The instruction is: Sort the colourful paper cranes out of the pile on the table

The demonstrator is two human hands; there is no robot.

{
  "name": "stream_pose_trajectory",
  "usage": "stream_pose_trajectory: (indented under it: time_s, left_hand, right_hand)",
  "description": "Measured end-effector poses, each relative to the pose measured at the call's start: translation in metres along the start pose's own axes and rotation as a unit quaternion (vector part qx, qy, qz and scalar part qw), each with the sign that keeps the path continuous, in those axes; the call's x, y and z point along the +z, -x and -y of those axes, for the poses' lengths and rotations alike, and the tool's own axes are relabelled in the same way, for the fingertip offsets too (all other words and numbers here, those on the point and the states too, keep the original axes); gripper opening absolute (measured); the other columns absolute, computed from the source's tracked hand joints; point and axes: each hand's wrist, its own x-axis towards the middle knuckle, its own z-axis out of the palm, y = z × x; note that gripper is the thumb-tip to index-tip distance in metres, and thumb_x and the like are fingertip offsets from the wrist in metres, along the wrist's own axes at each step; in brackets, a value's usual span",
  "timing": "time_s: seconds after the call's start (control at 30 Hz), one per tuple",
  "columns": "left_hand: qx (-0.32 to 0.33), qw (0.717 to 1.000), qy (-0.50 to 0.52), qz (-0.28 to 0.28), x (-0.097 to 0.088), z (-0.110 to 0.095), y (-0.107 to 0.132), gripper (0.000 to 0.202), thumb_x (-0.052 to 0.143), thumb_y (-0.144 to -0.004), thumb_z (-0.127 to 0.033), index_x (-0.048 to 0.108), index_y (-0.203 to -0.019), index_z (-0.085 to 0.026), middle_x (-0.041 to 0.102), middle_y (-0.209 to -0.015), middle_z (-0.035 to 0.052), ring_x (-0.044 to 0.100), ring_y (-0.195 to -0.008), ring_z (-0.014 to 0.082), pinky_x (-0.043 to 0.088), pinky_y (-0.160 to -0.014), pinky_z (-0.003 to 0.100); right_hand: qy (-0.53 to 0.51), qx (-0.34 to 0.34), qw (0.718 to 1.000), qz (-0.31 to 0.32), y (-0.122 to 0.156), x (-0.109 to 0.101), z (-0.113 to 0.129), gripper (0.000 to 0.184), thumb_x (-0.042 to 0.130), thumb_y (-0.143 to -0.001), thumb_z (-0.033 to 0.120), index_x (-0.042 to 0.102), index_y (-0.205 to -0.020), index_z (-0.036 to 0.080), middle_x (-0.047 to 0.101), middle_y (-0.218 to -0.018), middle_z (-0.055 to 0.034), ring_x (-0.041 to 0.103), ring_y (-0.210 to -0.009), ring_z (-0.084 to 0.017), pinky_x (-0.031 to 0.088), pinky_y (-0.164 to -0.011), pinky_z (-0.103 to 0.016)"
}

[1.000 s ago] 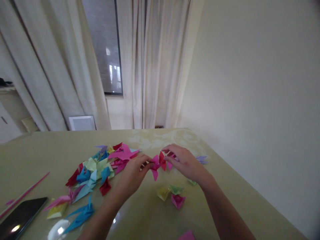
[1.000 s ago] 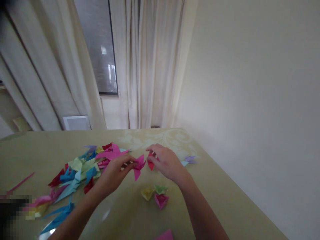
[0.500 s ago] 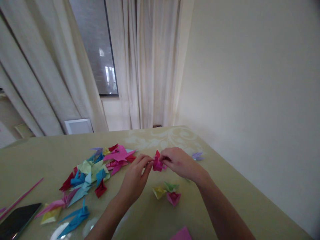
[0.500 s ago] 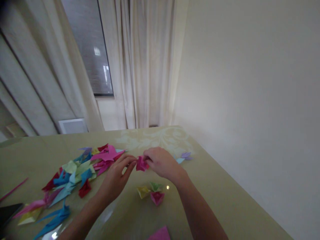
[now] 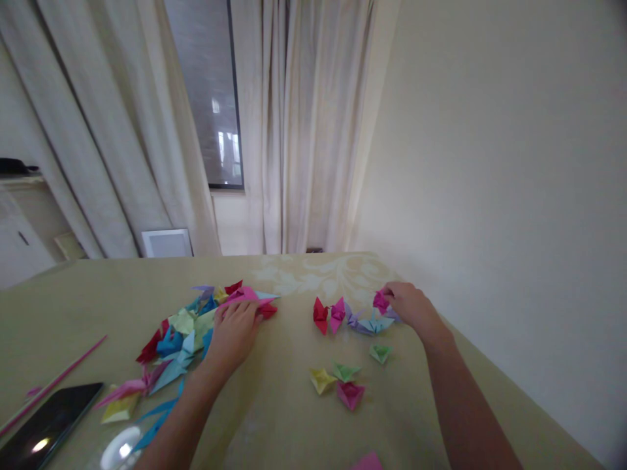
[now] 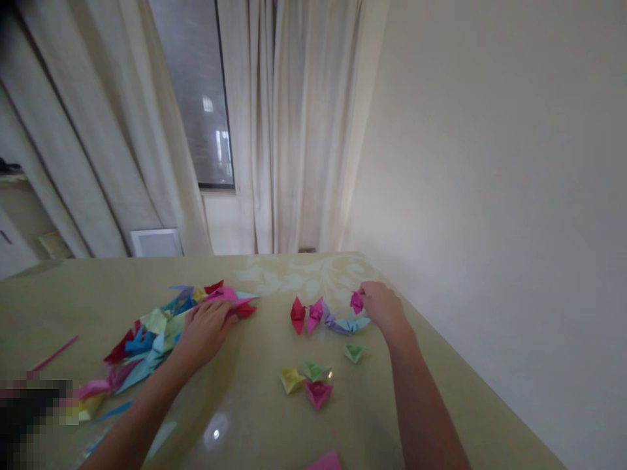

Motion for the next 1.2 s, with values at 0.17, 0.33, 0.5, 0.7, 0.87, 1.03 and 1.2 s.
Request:
stream_pose_trajectory:
  time_s: [0.17,0.33,0.5,0.7,0.87,1.03,1.2]
  left_hand:
    - [-0.026,0.988,0.088,-0.125,-0.023,0.0,-0.008,0.046,0.042,-0.105,-0.028,0.054,-0.148,-0.016,0.058,-0.156,0.0165,0.056,-0.139,0.037,0.042,-0.114,0.055]
    - [0.042,0.947,0.274,-0.163,-0.047,-0.009,-0.011,0.053,0.055,-0.097,-0.029,0.051,-0.149,-0.019,0.055,-0.157,0.0151,0.05,-0.147,0.0313,0.039,-0.123,0.051]
    - [0.091,0.883,0.454,-0.077,-0.074,-0.048,0.0,0.042,0.047,-0.096,-0.017,0.064,-0.134,-0.024,0.068,-0.14,0.0089,0.061,-0.134,0.0239,0.046,-0.117,0.04]
    - [0.149,0.808,0.57,-0.015,-0.087,-0.089,0.016,0.043,0.049,-0.096,-0.011,0.07,-0.13,-0.026,0.072,-0.13,0.0076,0.067,-0.116,0.0232,0.05,-0.106,0.035]
    - [0.136,0.807,0.575,-0.01,-0.087,-0.092,0.016,0.03,0.05,-0.099,-0.016,0.07,-0.121,-0.024,0.074,-0.119,0.0084,0.068,-0.111,0.0238,0.051,-0.099,0.035]
    - [0.057,0.921,0.386,0.006,-0.072,-0.063,0.004,0.042,0.041,-0.11,-0.034,0.051,-0.149,-0.021,0.062,-0.146,0.013,0.066,-0.122,0.0208,0.053,-0.102,0.031]
    - [-0.101,0.987,0.122,0.024,-0.049,0.01,0.001,0.042,0.047,-0.101,-0.018,0.063,-0.139,-0.011,0.055,-0.153,0.0238,0.046,-0.145,0.0422,0.039,-0.117,0.06]
  right_hand:
    - [0.024,-0.008,0.999,-0.033,-0.001,-0.004,0.022,0.038,0.048,-0.102,0.025,0.071,-0.132,0.018,0.07,-0.139,-0.0191,0.069,-0.121,-0.033,0.051,-0.106,-0.049]
    - [-0.083,-0.138,0.982,0.1,0.013,0.013,0.08,0.045,0.062,-0.1,0.038,0.066,-0.141,0.019,0.068,-0.144,-0.0161,0.062,-0.136,-0.033,0.045,-0.119,-0.054]
    - [-0.194,-0.185,0.963,0.036,0.028,0.026,0.132,0.076,0.072,-0.098,0.043,0.039,-0.165,0.029,0.037,-0.172,-0.0122,0.034,-0.159,-0.028,0.026,-0.131,-0.052]
    - [-0.292,-0.201,0.924,0.141,0.029,0.03,0.137,0.065,0.085,-0.084,0.027,0.06,-0.145,0.028,0.061,-0.15,-0.0092,0.056,-0.14,-0.029,0.039,-0.122,-0.048]
    - [-0.305,-0.156,0.909,0.237,0.031,0.024,0.14,0.051,0.075,-0.084,0.018,0.065,-0.134,0.023,0.077,-0.113,-0.0043,0.073,-0.1,-0.025,0.056,-0.09,-0.035]
    - [-0.181,-0.156,0.961,0.141,0.007,0.024,0.135,0.023,0.071,-0.087,0.024,0.076,-0.109,0.021,0.08,-0.098,-0.0044,0.072,-0.09,-0.025,0.048,-0.082,-0.032]
    - [-0.189,-0.112,0.974,0.047,-0.058,0.039,0.105,0.012,0.076,-0.084,0.029,0.073,-0.08,0.018,0.071,-0.076,-0.0001,0.063,-0.075,-0.02,0.045,-0.071,-0.029]
